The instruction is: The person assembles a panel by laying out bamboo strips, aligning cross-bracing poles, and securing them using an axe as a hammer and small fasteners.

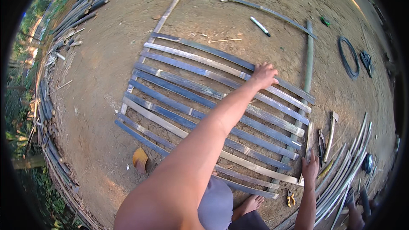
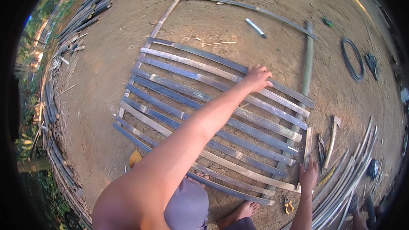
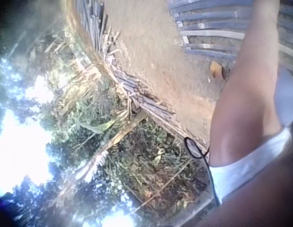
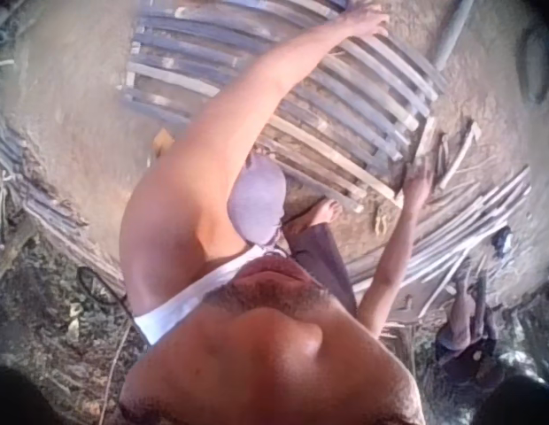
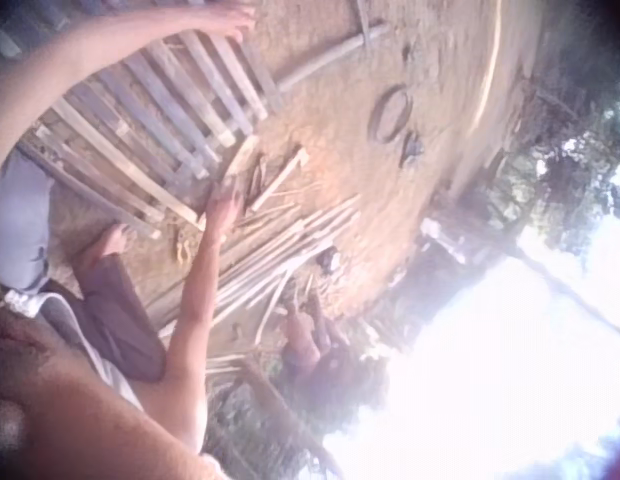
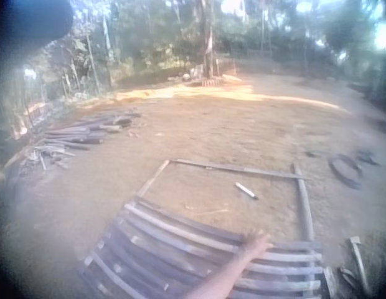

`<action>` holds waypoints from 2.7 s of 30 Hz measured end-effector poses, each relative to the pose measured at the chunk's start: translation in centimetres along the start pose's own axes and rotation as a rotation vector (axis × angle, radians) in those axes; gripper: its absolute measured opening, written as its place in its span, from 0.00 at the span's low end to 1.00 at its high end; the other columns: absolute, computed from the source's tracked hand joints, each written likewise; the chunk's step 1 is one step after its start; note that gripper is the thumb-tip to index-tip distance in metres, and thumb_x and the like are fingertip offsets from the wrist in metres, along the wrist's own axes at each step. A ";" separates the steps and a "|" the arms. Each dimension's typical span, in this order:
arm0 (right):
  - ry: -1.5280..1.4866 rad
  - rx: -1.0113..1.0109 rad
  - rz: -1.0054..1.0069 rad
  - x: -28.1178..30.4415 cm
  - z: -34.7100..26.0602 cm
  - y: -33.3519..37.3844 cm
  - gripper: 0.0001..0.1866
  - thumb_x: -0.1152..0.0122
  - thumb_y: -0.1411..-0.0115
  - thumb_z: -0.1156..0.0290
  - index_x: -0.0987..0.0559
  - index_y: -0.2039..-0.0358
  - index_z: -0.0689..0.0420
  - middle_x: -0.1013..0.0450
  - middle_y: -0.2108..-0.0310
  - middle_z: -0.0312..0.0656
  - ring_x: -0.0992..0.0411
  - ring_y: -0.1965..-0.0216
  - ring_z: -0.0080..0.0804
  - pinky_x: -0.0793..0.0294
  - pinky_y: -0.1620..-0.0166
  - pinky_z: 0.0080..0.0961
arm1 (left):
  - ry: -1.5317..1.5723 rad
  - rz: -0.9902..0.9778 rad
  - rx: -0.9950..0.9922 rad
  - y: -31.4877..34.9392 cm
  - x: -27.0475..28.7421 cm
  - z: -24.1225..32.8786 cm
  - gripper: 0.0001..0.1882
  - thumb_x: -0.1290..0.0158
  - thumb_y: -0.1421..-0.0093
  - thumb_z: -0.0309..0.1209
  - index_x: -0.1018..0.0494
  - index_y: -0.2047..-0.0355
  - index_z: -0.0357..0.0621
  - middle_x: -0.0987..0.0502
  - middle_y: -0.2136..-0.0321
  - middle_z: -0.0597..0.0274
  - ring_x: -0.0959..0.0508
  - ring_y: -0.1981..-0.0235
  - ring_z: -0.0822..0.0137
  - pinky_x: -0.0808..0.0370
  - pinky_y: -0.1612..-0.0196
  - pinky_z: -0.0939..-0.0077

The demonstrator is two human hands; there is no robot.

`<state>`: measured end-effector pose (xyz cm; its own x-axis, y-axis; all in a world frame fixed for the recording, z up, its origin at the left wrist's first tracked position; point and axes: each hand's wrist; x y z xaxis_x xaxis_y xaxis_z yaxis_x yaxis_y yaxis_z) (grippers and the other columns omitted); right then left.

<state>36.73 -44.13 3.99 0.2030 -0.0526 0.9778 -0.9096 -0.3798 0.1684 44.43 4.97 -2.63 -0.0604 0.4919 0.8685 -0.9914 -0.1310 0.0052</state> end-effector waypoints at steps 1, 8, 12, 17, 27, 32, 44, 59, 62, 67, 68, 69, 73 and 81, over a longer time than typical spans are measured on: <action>0.015 -0.033 -0.008 0.0 0.1 0.0 0.37 0.30 0.42 0.63 0.30 0.32 0.49 0.27 0.54 0.54 0.26 0.52 0.58 0.26 0.50 0.47 | 0.003 -0.024 -0.003 -0.3 0.0 0.4 0.25 0.40 0.39 0.54 0.22 0.47 0.56 0.25 0.46 0.59 0.31 0.39 0.54 0.38 0.38 0.45; -0.132 -0.291 0.143 -2.1 2.3 -1.9 0.36 0.27 0.47 0.57 0.26 0.39 0.52 0.28 0.49 0.57 0.26 0.50 0.60 0.26 0.47 0.48 | 0.117 0.302 -0.082 2.4 1.6 -0.4 0.23 0.35 0.41 0.42 0.22 0.49 0.44 0.23 0.50 0.53 0.26 0.45 0.52 0.29 0.40 0.57; -0.179 -0.410 0.220 0.5 2.9 -2.5 0.35 0.26 0.47 0.58 0.25 0.40 0.56 0.28 0.50 0.57 0.26 0.50 0.57 0.26 0.46 0.46 | 0.054 0.255 -0.287 10.8 3.5 1.0 0.16 0.39 0.38 0.35 0.23 0.53 0.40 0.25 0.50 0.51 0.29 0.43 0.48 0.32 0.39 0.52; 0.034 -0.295 0.468 2.5 5.8 -3.9 0.34 0.27 0.43 0.59 0.26 0.39 0.57 0.27 0.50 0.54 0.25 0.53 0.52 0.25 0.47 0.43 | 0.248 -0.041 -0.224 25.9 6.7 2.3 0.14 0.38 0.41 0.30 0.23 0.56 0.39 0.24 0.56 0.51 0.26 0.50 0.48 0.29 0.46 0.54; -0.354 -0.088 -0.143 -0.7 -2.7 0.1 0.19 0.31 0.37 0.56 0.21 0.68 0.62 0.22 0.75 0.48 0.21 0.73 0.41 0.26 0.68 0.40 | 0.982 -0.017 1.705 54.2 7.9 -1.0 0.22 0.47 0.30 0.46 0.28 0.48 0.38 0.21 0.60 0.52 0.19 0.64 0.62 0.20 0.59 0.64; -0.326 -0.031 -0.201 -2.1 -3.8 0.8 0.19 0.31 0.38 0.57 0.21 0.66 0.62 0.24 0.80 0.45 0.26 0.80 0.37 0.27 0.71 0.34 | 1.591 0.247 1.710 52.8 6.1 1.1 0.34 0.53 0.28 0.52 0.41 0.37 0.36 0.26 0.47 0.47 0.25 0.42 0.55 0.24 0.40 0.59; -0.713 -0.297 -0.443 -1.1 -4.0 0.4 0.23 0.32 0.36 0.51 0.20 0.58 0.61 0.28 0.75 0.33 0.31 0.78 0.19 0.32 0.79 0.21 | 1.745 0.451 1.115 46.3 13.3 3.4 0.17 0.52 0.26 0.46 0.33 0.54 0.44 0.21 0.54 0.51 0.19 0.47 0.53 0.22 0.43 0.53; -0.514 -0.253 -0.421 -1.9 -3.4 -0.7 0.23 0.34 0.36 0.53 0.20 0.62 0.66 0.29 0.81 0.38 0.29 0.88 0.27 0.37 0.87 0.24 | 1.623 0.390 1.427 53.1 6.9 -1.6 0.25 0.47 0.29 0.47 0.34 0.44 0.39 0.22 0.52 0.51 0.19 0.50 0.58 0.17 0.49 0.60; -0.267 -0.258 -0.393 -0.6 -2.9 -0.8 0.24 0.33 0.37 0.55 0.20 0.57 0.67 0.25 0.80 0.44 0.23 0.83 0.36 0.28 0.81 0.32 | 1.439 0.450 1.559 53.3 9.9 -3.9 0.32 0.47 0.31 0.53 0.35 0.43 0.36 0.23 0.54 0.50 0.18 0.53 0.58 0.15 0.53 0.64; 0.092 0.369 -0.189 3.8 -15.2 3.5 0.24 0.30 0.41 0.60 0.22 0.47 0.58 0.19 0.62 0.52 0.19 0.64 0.53 0.20 0.59 0.46 | 1.402 0.931 1.410 60.5 15.1 -16.4 0.41 0.56 0.29 0.59 0.43 0.33 0.33 0.28 0.44 0.47 0.27 0.41 0.55 0.28 0.35 0.58; 0.044 0.480 -0.226 3.7 -17.2 5.1 0.25 0.29 0.42 0.64 0.23 0.44 0.54 0.20 0.59 0.50 0.19 0.62 0.51 0.20 0.58 0.45 | 1.476 1.009 1.360 61.3 15.1 -18.9 0.42 0.58 0.28 0.59 0.45 0.31 0.34 0.31 0.40 0.47 0.30 0.38 0.55 0.33 0.31 0.57; -0.079 0.622 -0.265 3.8 -19.9 6.8 0.26 0.27 0.44 0.65 0.22 0.45 0.51 0.20 0.58 0.49 0.20 0.60 0.50 0.20 0.55 0.43 | 1.536 1.062 1.330 61.5 15.2 -20.6 0.42 0.59 0.28 0.60 0.47 0.30 0.35 0.33 0.37 0.47 0.32 0.36 0.55 0.35 0.30 0.56; -0.316 0.929 -0.219 0.5 -31.6 13.3 0.26 0.27 0.44 0.64 0.21 0.44 0.49 0.21 0.57 0.45 0.21 0.57 0.47 0.20 0.53 0.42 | 1.617 1.199 1.219 61.9 15.1 -25.3 0.36 0.60 0.26 0.57 0.42 0.32 0.40 0.33 0.38 0.51 0.32 0.36 0.55 0.33 0.32 0.56; -0.153 0.947 -0.245 -8.0 -42.5 17.8 0.29 0.35 0.38 0.64 0.25 0.35 0.35 0.26 0.61 0.44 0.23 0.60 0.45 0.19 0.56 0.41 | 1.619 1.196 1.202 62.2 15.9 -26.1 0.29 0.53 0.27 0.52 0.34 0.38 0.42 0.29 0.44 0.53 0.27 0.41 0.54 0.30 0.34 0.56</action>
<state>3.47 -11.20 4.48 0.4524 0.0328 0.8912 -0.1842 -0.9743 0.1293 -21.24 27.14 -1.45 -0.9485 -0.2081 -0.2387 -0.0123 -0.7291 0.6843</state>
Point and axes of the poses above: each hand's wrist, its own y-axis away from the middle knuckle, its own x-axis out of the back of the hand, z = x × y
